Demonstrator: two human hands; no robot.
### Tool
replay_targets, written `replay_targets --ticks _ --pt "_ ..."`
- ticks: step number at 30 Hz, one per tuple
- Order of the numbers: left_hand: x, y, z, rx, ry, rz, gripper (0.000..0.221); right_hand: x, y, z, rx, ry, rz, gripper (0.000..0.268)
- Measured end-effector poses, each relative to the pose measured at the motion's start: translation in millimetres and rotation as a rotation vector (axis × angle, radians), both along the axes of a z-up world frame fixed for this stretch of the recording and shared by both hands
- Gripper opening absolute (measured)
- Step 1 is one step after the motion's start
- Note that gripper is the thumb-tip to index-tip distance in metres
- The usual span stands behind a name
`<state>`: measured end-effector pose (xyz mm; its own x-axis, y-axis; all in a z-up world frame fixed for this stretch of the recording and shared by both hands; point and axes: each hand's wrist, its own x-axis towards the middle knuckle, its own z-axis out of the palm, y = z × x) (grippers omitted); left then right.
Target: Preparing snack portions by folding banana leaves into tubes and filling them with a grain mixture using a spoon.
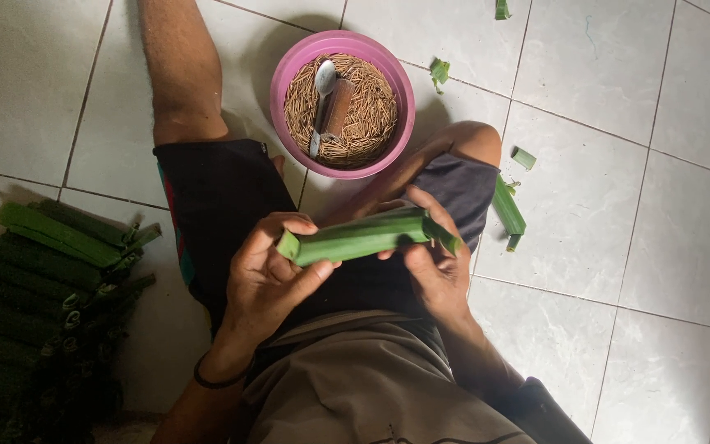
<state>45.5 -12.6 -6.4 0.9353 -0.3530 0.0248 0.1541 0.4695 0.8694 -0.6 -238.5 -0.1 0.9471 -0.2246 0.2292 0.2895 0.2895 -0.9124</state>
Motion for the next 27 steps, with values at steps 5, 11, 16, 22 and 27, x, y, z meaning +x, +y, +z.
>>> replay_targets --ticks 5,11,16,22,27 --pt "33 54 7 0.312 -0.148 -0.129 0.082 -19 -52 -11 -0.705 0.128 -0.236 0.037" --pt "34 53 -10 0.337 0.122 -0.28 0.067 2 -2 16 -1.166 0.157 -0.047 0.026" --pt "15 9 -15 0.146 0.26 -0.636 0.052 45 -4 44 -0.642 0.105 0.19 0.049" --pt "29 0 5 -0.312 0.242 -0.661 0.065 56 -10 22 -0.125 0.194 0.441 0.054" --pt "46 -4 4 -0.376 0.303 -0.684 0.062 65 -13 -1 -0.224 0.178 0.35 0.049"
